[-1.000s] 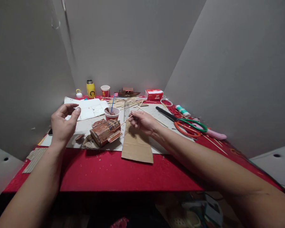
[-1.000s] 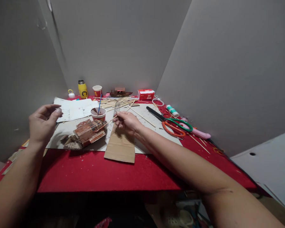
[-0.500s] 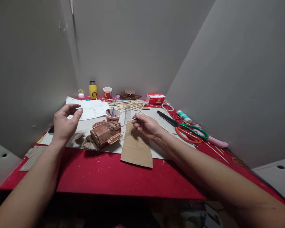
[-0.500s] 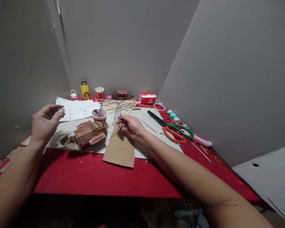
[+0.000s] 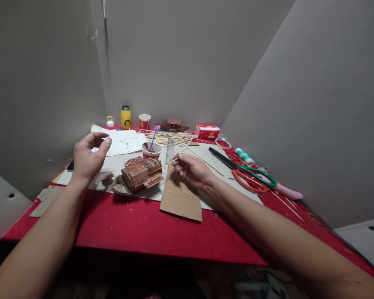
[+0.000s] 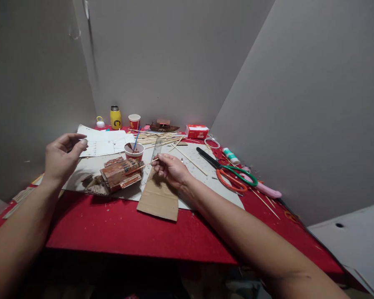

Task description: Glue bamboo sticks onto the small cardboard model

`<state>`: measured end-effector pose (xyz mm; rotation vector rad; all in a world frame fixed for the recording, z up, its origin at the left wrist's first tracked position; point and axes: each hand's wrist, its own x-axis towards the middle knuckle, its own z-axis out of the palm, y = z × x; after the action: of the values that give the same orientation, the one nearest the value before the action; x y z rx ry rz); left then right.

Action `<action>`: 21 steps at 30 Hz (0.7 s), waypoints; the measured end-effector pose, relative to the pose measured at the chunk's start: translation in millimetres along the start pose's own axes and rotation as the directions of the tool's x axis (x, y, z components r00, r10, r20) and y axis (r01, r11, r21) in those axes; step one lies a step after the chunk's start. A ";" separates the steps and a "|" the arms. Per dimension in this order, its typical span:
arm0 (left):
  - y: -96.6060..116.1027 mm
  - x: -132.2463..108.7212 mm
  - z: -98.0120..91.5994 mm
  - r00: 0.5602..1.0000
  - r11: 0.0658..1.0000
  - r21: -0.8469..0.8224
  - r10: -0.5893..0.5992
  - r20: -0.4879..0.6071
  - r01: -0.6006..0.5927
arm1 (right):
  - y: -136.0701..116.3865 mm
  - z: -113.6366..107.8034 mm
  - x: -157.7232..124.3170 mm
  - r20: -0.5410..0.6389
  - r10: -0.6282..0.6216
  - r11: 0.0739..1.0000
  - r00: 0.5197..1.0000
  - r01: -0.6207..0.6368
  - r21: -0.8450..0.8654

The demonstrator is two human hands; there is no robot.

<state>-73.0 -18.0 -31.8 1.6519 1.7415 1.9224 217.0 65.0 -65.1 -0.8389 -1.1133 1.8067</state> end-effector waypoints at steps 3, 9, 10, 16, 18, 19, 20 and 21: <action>0.9 -0.3 0.1 1.000 1.000 0.003 -0.002 0.002 0.002 | 2.8 0.7 -0.8 0.019 0.008 1.000 1.000 -0.008 -0.022; 1.1 -0.1 0.0 1.000 1.000 0.000 -0.007 -0.001 0.007 | -1.2 -0.8 -3.4 0.001 -0.048 0.996 0.999 0.048 -0.080; 1.1 0.0 -0.2 1.000 1.000 0.006 -0.005 0.000 0.005 | -2.8 -0.8 -4.7 0.005 -0.047 0.994 0.999 0.047 -0.102; -3.0 1.1 -1.2 0.998 1.000 0.002 -0.029 0.047 0.029 | -17.6 12.0 -22.9 0.018 -0.171 0.967 0.985 0.171 -0.189; -5.0 1.2 -1.0 0.994 0.998 -0.008 -0.054 0.097 0.055 | -19.3 23.1 -34.2 0.037 -0.238 0.946 0.971 0.240 -0.218; -5.8 1.1 -0.7 0.990 0.998 -0.007 -0.064 0.122 0.066 | -18.4 29.6 -41.0 0.056 -0.268 0.932 0.962 0.273 -0.237; -6.4 1.0 -0.3 0.987 0.997 -0.002 -0.072 0.146 0.073 | -16.3 36.4 -48.3 0.076 -0.296 0.918 0.952 0.306 -0.254; -6.9 0.9 0.0 0.983 0.997 0.005 -0.075 0.166 0.075 | -13.0 43.2 -56.2 0.093 -0.336 0.897 0.937 0.348 -0.271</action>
<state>-77.3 -15.0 -36.4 1.6671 1.7123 1.6997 208.3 2.4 -30.4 -0.7127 -1.4744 1.3977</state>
